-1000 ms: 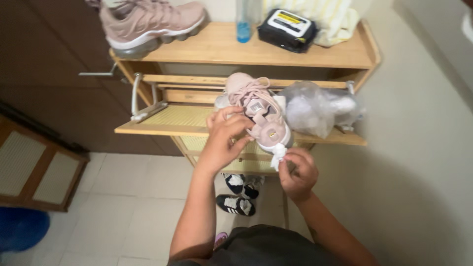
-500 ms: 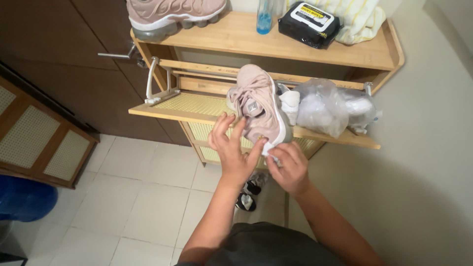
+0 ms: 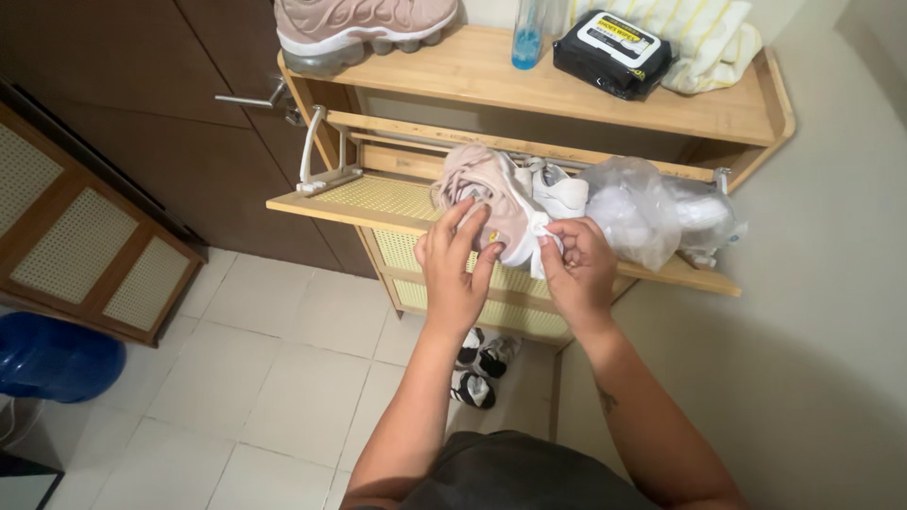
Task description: The person wipes a pink sneaker with a white wipe, focusing on the sole and upper. The person then wipes the second pink sneaker and the wooden shelf surface. The person places the cleaned shoes back on the shelf.
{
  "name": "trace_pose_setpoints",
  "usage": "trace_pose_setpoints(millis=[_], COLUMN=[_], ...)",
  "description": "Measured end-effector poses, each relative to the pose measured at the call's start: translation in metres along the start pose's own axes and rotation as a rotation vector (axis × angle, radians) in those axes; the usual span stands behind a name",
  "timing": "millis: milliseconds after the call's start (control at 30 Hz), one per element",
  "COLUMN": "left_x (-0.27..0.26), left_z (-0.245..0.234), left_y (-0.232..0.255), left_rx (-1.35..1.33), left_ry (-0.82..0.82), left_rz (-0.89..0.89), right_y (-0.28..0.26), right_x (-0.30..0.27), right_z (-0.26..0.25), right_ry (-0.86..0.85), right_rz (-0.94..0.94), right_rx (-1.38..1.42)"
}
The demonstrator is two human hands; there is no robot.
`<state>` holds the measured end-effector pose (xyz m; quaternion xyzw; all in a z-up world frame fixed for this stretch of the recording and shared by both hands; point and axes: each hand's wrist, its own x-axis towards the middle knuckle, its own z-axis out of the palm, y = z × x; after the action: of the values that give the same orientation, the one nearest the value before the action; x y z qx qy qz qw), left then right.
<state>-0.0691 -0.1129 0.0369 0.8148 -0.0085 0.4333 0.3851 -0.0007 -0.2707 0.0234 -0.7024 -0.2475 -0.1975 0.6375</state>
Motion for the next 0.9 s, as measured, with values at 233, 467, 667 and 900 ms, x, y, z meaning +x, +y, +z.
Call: trace_pose_setpoints(millis=[233, 467, 667, 900], left_x=[0.013, 0.031, 0.036, 0.074], left_z=[-0.001, -0.004, -0.025, -0.051], left_y=[0.011, 0.019, 0.017, -0.003], left_rx=[-0.066, 0.092, -0.246, -0.398], left_ry=[0.027, 0.011, -0.132, -0.487], left_rz=[-0.076, -0.232, -0.135, 0.037], right_y=[0.024, 0.051, 0.013, -0.015], right_x=[-0.006, -0.002, -0.043, -0.082], right_z=[0.003, 0.007, 0.006, 0.011], right_ry=[-0.046, 0.071, 0.148, 0.194], right_rz=[-0.001, 0.425, 0.141, 0.146], right_rx=[0.285, 0.489, 0.376, 0.403])
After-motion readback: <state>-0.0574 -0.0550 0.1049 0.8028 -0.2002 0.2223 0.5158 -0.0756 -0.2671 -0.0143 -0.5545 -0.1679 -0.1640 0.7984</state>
